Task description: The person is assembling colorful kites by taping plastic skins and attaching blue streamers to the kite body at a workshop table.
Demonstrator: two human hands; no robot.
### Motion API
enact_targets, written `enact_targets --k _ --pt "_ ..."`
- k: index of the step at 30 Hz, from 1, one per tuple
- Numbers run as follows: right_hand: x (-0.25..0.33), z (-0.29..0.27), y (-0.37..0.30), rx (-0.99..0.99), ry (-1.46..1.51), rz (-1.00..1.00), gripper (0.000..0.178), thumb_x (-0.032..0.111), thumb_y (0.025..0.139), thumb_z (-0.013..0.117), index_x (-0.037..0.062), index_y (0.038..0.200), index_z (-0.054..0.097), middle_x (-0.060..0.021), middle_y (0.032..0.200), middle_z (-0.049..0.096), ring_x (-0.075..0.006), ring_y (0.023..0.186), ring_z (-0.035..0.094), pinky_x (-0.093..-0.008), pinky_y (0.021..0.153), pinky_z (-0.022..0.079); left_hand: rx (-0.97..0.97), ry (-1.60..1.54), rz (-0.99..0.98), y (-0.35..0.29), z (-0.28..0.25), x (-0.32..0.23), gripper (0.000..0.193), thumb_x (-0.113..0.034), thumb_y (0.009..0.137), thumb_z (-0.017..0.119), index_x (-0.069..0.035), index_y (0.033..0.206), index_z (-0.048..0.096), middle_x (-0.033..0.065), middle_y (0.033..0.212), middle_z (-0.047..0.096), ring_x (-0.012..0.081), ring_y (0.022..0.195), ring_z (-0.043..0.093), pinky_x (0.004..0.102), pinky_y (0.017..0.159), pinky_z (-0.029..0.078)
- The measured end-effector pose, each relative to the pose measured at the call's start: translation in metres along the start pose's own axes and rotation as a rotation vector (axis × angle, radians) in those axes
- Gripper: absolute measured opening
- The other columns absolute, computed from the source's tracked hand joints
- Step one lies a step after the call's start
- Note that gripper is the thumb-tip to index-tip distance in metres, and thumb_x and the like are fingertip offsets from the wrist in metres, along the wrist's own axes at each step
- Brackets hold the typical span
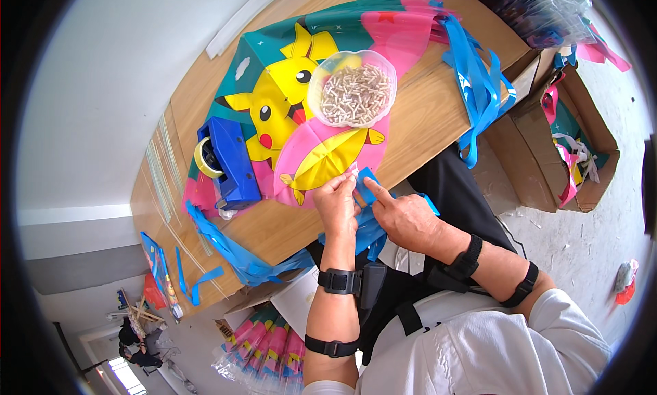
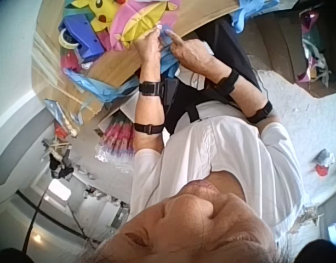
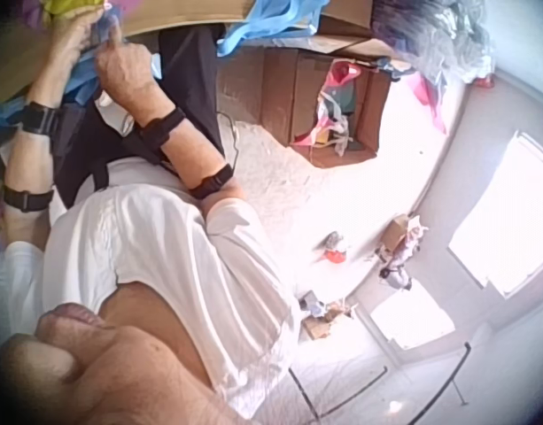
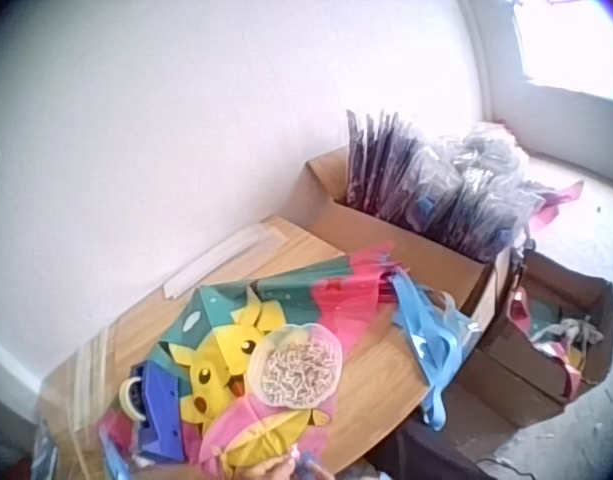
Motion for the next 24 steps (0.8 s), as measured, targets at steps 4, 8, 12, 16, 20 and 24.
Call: enact_targets --k 4,8,12,16,20,24 --pt "0.0009 -0.0006 0.0005 -0.003 -0.014 -0.008 0.014 0.005 0.072 0.062 -0.0044 0.080 0.056 -0.0281 0.137 0.044 -0.0293 0.058 0.067 -0.0392 0.052 0.055 0.034 -0.014 0.034 0.0022 -0.0043 0.0036 0.013 -0.006 0.085 0.066 0.006 0.091 0.069 0.0004 0.067 0.056 0.0040 0.044 0.040 0.0212 0.035 0.024" --pt "0.0012 -0.0002 0.0002 -0.009 -0.034 -0.012 0.014 0.006 0.072 0.062 -0.0034 0.081 0.058 -0.0275 0.137 0.045 -0.0272 0.058 0.067 -0.0381 0.052 0.054 0.032 -0.006 0.047 0.0008 -0.0042 0.0025 0.012 -0.006 0.085 0.065 0.004 0.091 0.069 -0.0034 0.061 0.049 0.0031 0.042 0.034 0.0212 0.035 0.022" --pt "0.0014 0.0003 -0.0003 -0.002 -0.058 -0.010 0.014 0.009 0.074 0.062 -0.0012 0.084 0.060 -0.0263 0.137 0.046 -0.0245 0.059 0.067 -0.0371 0.051 0.054 0.038 0.000 0.045 0.0030 -0.0037 0.0029 0.011 -0.007 0.086 0.065 0.003 0.091 0.068 -0.0080 0.052 0.038 0.0018 0.038 0.027 0.0211 0.035 0.018" --pt "0.0004 0.0005 -0.0006 0.011 -0.038 -0.001 0.015 0.009 0.075 0.062 -0.0015 0.086 0.060 -0.0268 0.138 0.045 -0.0258 0.061 0.067 -0.0380 0.053 0.055 0.087 0.072 0.044 0.0046 -0.0065 -0.0001 0.012 -0.008 0.088 0.063 0.001 0.092 0.069 -0.0089 0.053 0.036 0.0015 0.038 0.025 0.0209 0.035 0.017" --pt "0.0008 -0.0010 0.0000 0.040 -0.024 0.005 0.016 0.009 0.075 0.061 -0.0016 0.087 0.060 -0.0273 0.138 0.044 -0.0267 0.063 0.068 -0.0386 0.054 0.055 0.107 0.139 0.071 0.0042 -0.0084 -0.0036 0.013 -0.008 0.089 0.061 0.001 0.094 0.069 -0.0095 0.053 0.035 0.0009 0.039 0.025 0.0205 0.035 0.017" --pt "0.0008 -0.0016 -0.0001 0.039 -0.018 0.009 0.016 0.010 0.075 0.061 -0.0014 0.087 0.061 -0.0274 0.138 0.044 -0.0271 0.063 0.068 -0.0388 0.055 0.055 0.114 0.155 0.078 0.0026 -0.0067 -0.0057 0.013 -0.008 0.090 0.061 0.001 0.096 0.069 -0.0094 0.054 0.035 0.0006 0.039 0.025 0.0202 0.035 0.018"
Point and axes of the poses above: each hand's wrist, its own y-axis towards the middle knuckle, its own z-axis out of the palm, x = y × z, the point moved 5 cm from there along y, towards the middle knuckle
